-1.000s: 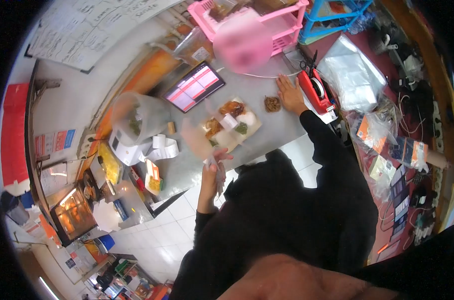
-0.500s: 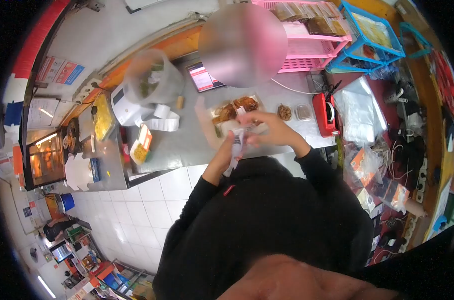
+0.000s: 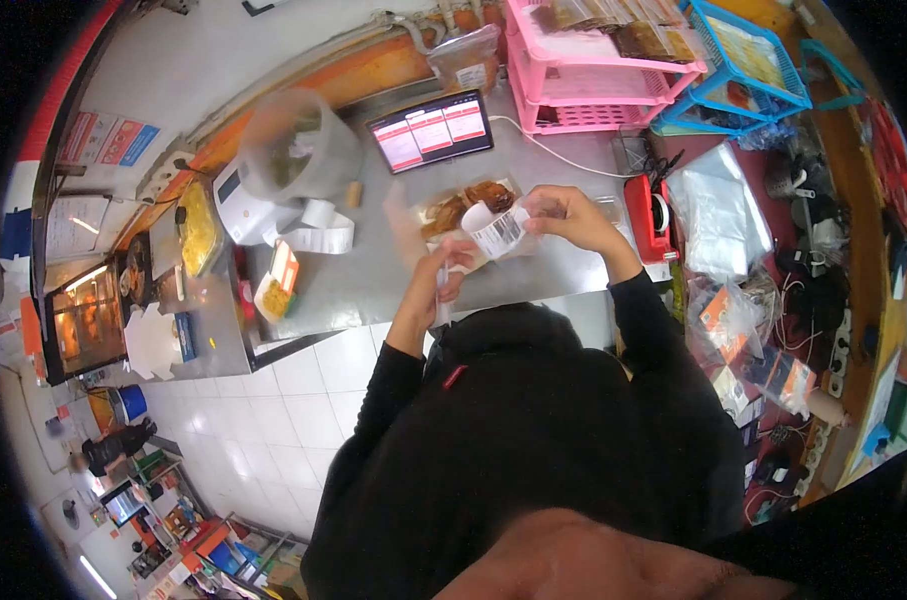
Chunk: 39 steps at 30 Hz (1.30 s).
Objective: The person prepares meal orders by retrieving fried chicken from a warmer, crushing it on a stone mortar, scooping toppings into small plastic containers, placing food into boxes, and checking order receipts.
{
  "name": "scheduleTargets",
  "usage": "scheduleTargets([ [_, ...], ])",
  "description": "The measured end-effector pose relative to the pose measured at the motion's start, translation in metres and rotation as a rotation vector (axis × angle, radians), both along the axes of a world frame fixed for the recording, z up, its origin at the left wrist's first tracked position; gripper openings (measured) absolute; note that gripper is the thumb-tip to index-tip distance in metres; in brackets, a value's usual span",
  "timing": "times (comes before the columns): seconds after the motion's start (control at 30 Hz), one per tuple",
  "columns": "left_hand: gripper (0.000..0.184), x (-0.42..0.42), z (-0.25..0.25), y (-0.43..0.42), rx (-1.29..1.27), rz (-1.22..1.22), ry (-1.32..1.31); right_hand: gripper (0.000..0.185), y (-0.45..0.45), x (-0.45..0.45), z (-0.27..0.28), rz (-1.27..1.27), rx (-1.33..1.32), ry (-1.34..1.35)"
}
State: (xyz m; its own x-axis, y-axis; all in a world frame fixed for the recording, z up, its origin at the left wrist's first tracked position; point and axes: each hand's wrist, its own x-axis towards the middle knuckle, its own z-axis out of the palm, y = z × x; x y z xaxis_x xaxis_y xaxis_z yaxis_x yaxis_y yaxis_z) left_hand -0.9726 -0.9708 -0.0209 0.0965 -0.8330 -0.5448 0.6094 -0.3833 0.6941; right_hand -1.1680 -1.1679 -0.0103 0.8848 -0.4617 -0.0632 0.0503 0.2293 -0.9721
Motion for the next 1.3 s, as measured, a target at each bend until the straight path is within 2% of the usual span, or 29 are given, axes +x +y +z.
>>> scheduleTargets([
  [0.1, 0.059, 0.015, -0.02, 0.001, 0.004, 0.279, 0.048, 0.025, -0.005, -0.008, 0.026, 0.324, 0.146, 0.075],
  [0.2, 0.066, 0.01, -0.009, -0.004, -0.05, 0.123, 0.03, 0.026, 0.003, 0.002, 0.042, 0.569, 0.021, 0.086],
  [0.23, 0.063, 0.001, 0.002, -0.006, -0.112, 0.002, 0.143, 0.029, 0.006, 0.011, 0.045, 0.574, -0.179, 0.074],
  [0.33, 0.058, -0.021, -0.004, -0.008, -0.153, -0.277, 0.224, 0.03, 0.013, 0.028, 0.026, 0.419, -0.46, 0.169],
  [0.37, 0.048, -0.024, 0.006, -0.008, -0.138, -0.32, 0.128, 0.028, 0.012, 0.028, 0.025, 0.402, -0.497, 0.211],
  [0.47, 0.046, -0.019, -0.021, 0.0, 0.033, -0.304, 0.068, 0.024, 0.006, 0.017, 0.024, 0.316, -0.5, 0.181],
  [0.57, 0.051, -0.009, -0.016, 0.01, -0.13, -0.212, 0.242, 0.023, -0.032, -0.004, -0.032, -0.027, -0.474, 0.276],
  [0.63, 0.055, -0.004, -0.013, 0.015, -0.091, -0.162, 0.223, 0.024, -0.061, -0.019, -0.065, -0.333, -0.854, 0.516],
  [0.7, 0.052, 0.001, -0.012, 0.016, -0.075, -0.117, 0.202, 0.023, -0.083, -0.028, -0.11, -0.491, -0.888, 0.7],
  [0.77, 0.052, 0.003, -0.008, 0.015, -0.078, -0.106, 0.173, 0.023, -0.099, -0.033, -0.164, -0.399, -0.954, 0.867],
  [0.8, 0.052, 0.004, -0.007, 0.015, -0.078, -0.1, 0.159, 0.023, -0.101, -0.032, -0.172, -0.351, -0.983, 0.95],
  [0.87, 0.052, 0.006, -0.009, 0.017, -0.083, -0.096, 0.152, 0.022, -0.104, -0.035, -0.186, -0.248, -1.028, 0.915],
  [1.0, 0.056, 0.011, -0.01, 0.027, -0.072, -0.074, 0.139, 0.022, -0.095, -0.038, -0.172, -0.21, -0.998, 0.831],
  [1.1, 0.055, 0.013, -0.016, 0.038, -0.059, -0.03, 0.168, 0.023, -0.086, -0.043, -0.161, -0.203, -1.041, 0.861],
  [1.3, 0.053, 0.015, -0.023, 0.05, -0.05, -0.004, 0.16, 0.023, -0.047, -0.054, -0.147, -0.323, -1.206, 0.668],
])
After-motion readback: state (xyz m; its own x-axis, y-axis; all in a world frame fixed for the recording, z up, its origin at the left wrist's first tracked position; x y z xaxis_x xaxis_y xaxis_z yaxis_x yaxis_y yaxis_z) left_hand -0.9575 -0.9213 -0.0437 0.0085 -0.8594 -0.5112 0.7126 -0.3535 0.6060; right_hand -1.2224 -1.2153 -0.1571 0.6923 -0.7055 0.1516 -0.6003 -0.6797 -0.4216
